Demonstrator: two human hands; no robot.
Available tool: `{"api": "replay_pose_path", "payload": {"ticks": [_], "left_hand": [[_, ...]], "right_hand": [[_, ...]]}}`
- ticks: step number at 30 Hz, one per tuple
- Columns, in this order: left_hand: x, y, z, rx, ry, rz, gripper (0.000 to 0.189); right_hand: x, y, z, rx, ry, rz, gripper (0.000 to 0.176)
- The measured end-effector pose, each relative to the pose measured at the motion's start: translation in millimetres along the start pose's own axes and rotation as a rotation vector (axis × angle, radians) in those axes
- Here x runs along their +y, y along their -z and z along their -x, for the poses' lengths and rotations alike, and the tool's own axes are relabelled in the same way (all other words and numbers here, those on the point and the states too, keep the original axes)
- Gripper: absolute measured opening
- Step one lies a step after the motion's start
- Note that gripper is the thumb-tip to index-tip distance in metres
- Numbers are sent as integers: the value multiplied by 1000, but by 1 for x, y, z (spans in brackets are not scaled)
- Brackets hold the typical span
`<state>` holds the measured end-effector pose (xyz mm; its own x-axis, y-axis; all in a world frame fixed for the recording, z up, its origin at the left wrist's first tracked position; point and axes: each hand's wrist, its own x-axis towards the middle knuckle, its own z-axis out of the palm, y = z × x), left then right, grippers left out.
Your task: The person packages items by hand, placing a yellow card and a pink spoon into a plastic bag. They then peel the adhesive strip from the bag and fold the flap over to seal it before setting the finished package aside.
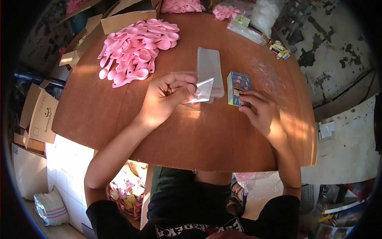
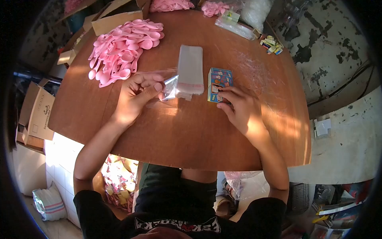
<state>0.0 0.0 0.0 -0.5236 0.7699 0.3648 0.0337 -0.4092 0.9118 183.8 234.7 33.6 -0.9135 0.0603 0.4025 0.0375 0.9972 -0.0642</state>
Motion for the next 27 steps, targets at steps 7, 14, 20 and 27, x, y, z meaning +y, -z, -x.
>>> {"api": "replay_pose_path", "payload": {"ticks": [7,14,20,27], "left_hand": [[-1,4,-1,115,210,157,18],[4,-5,3,52,279,0,20],[9,-7,4,-54,151,-140,18],[14,-12,5,-48,240,-169,21]], "right_hand": [[-8,30,-14,175,-61,-144,11],[-52,45,-34,443,-43,-691,10],[-48,38,-63,315,-42,-770,13],[-56,28,-66,100,-128,-865,13]]}}
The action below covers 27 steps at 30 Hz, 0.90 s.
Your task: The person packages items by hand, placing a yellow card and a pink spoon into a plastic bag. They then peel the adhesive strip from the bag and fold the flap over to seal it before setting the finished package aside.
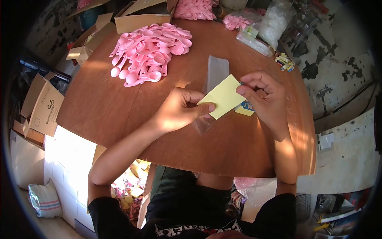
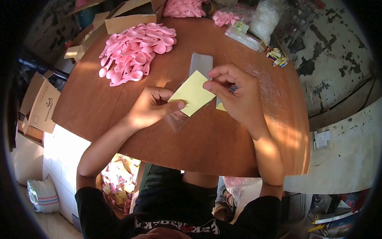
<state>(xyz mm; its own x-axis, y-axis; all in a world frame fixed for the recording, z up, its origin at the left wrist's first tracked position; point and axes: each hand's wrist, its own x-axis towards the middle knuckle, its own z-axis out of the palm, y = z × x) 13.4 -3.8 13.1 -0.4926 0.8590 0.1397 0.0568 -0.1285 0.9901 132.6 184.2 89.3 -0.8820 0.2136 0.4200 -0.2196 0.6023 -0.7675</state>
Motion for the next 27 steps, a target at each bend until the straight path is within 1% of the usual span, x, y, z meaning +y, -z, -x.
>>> {"api": "replay_pose_path", "payload": {"ticks": [2,4,5,6,7,8,9,10,12,13,14,15,16,18,19,20,22,23,24,26,27], "left_hand": [[1,-2,0,-5,-7,32,22],[3,-2,3,1,-75,-1,21],[6,-3,5,1,-70,-6,21],[12,-4,8,-2,-28,-5,22],[16,-5,11,-4,14,-3,22],[14,-7,13,-5,17,-9,22],[11,-9,16,40,-33,-46,26],[10,-12,19,84,-84,-84,29],[12,-20,28,81,-98,-51,31],[10,-25,32,127,-163,-93,31],[9,-30,36,174,-228,-135,31],[10,-35,40,201,-243,-173,32],[15,-40,44,200,-243,-177,32],[24,-48,49,202,-245,-289,31],[24,-51,49,216,-351,-328,32],[23,-54,49,226,-348,-335,32],[16,-56,48,272,-590,-456,32],[15,-55,52,240,-552,-455,40],[17,-59,56,249,-549,-463,40],[22,-69,64,382,-476,-313,49],[23,-65,73,322,-376,-324,52]], "right_hand": [[0,-6,1,18,4,-16,13],[1,-11,3,-98,51,-7,11],[3,-11,3,-165,115,61,12],[4,-13,4,-162,117,55,12],[4,-17,6,-213,158,31,13],[4,-19,9,-264,199,7,14],[-2,-19,13,-320,150,-36,15],[-2,-19,13,-314,151,-39,15],[-1,-17,15,-419,142,-159,17],[-2,-15,16,-413,144,-162,17],[-2,-13,18,-514,24,-246,21],[-3,-10,19,-615,-96,-331,25],[-7,-5,19,-613,-93,-333,25],[-16,6,19,-785,-105,-206,33],[-16,8,23,-744,-7,-125,36],[-20,9,23,-752,2,-130,36],[-30,10,21,-846,-39,26,30],[-24,6,22,-814,135,134,23],[-25,3,24,-821,144,128,23],[-27,-3,27,-702,-1,-43,18],[-24,-5,27,-722,-61,-109,18]]}}
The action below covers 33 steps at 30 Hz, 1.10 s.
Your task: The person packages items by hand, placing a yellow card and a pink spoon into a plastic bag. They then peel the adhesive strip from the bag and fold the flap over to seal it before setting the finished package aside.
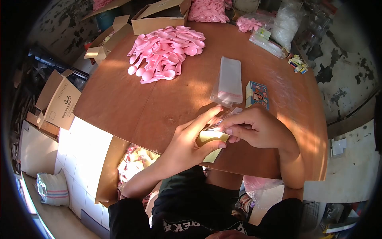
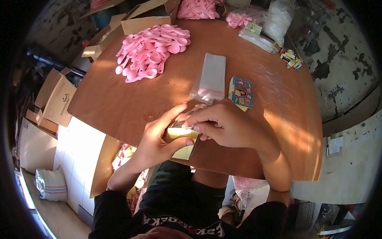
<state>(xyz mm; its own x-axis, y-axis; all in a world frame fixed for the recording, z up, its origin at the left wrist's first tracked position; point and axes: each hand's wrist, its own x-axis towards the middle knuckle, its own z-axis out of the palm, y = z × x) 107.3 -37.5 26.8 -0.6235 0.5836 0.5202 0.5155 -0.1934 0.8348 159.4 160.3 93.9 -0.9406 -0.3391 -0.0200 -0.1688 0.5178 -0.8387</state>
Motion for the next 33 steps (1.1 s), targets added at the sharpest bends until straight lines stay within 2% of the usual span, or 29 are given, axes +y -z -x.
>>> {"api": "replay_pose_path", "payload": {"ticks": [1,3,4,5,7,8,11,13,15,17,20,22,25,29,31,33], "left_hand": [[-1,6,8,5,5,-5,52],[-6,14,25,-66,307,98,52],[-15,15,31,-37,308,76,45],[-18,17,33,-37,310,75,45],[-18,20,34,33,469,113,40],[-36,18,40,86,408,82,39],[-30,17,35,87,411,73,40],[-31,19,32,67,441,27,40],[-36,20,33,110,362,8,40],[-38,21,35,114,375,30,41],[-41,24,36,121,413,80,41],[-44,24,37,124,401,99,41],[-44,24,36,113,406,128,41],[-42,27,38,96,474,156,42],[-43,27,39,104,459,165,42],[-43,26,39,115,444,178,42]], "right_hand": [[2,1,-2,-7,3,-4,18],[7,10,-10,-166,105,-73,19],[12,16,-19,-221,119,-125,22],[20,19,-28,-215,43,-205,23],[38,23,-60,-74,46,-251,25],[52,27,-79,26,46,-135,24],[90,51,-141,398,145,318,23],[99,66,-180,603,63,484,26],[113,83,-215,635,86,538,27],[121,94,-242,666,107,593,27],[125,104,-268,538,161,603,27],[121,108,-277,431,100,677,27],[115,110,-280,478,169,849,30],[94,99,-247,558,116,812,23],[86,91,-213,502,-24,381,36],[87,79,-172,463,39,156,57]]}}
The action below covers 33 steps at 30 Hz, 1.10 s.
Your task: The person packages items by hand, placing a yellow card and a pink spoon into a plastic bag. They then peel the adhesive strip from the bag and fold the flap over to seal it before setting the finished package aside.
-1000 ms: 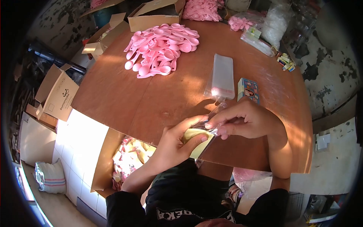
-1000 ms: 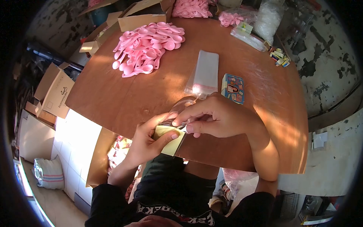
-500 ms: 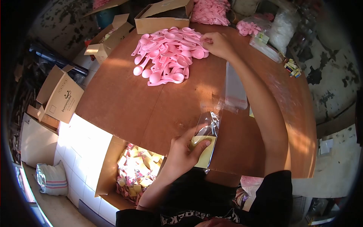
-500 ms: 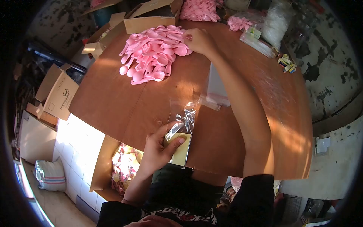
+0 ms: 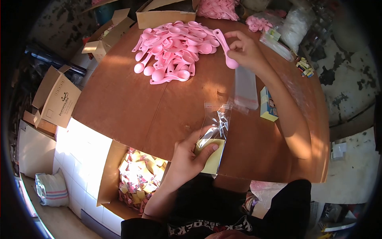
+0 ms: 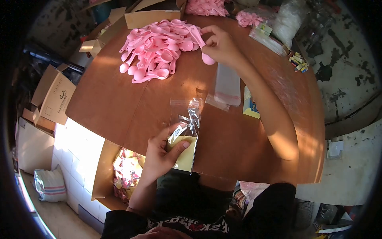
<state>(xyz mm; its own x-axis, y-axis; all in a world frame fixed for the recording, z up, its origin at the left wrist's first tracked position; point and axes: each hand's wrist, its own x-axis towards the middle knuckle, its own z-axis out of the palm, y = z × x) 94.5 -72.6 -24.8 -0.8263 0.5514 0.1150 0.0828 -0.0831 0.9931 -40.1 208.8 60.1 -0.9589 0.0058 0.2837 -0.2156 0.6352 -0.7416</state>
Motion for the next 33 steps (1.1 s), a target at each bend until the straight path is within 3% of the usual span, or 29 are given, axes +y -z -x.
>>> {"api": "replay_pose_path", "payload": {"ticks": [2,5,12,14,18,20,21,28,30,33], "left_hand": [[0,-1,0,4,-17,20,41],[-2,-3,1,-11,18,58,40],[9,-27,-2,-98,-25,94,40],[11,-35,-2,-106,-56,115,41],[12,-42,-3,-69,-41,172,44],[13,-42,-5,-77,-59,161,45],[12,-43,-6,-75,-83,155,45],[10,-44,-6,-41,-131,113,49],[10,-43,-6,-23,-162,132,51],[10,-39,-7,-73,-216,135,62]], "right_hand": [[-15,2,50,78,66,-188,71],[-49,11,107,212,58,-192,74],[-82,8,150,328,143,-448,62],[-82,6,153,324,139,-475,59],[-74,-3,156,127,89,-541,55],[-71,-9,157,33,181,-388,49],[-73,-14,158,74,217,-378,39],[-76,-23,160,159,205,-320,18],[-76,-18,162,-7,58,-467,12],[-95,-5,168,15,36,-455,11]]}}
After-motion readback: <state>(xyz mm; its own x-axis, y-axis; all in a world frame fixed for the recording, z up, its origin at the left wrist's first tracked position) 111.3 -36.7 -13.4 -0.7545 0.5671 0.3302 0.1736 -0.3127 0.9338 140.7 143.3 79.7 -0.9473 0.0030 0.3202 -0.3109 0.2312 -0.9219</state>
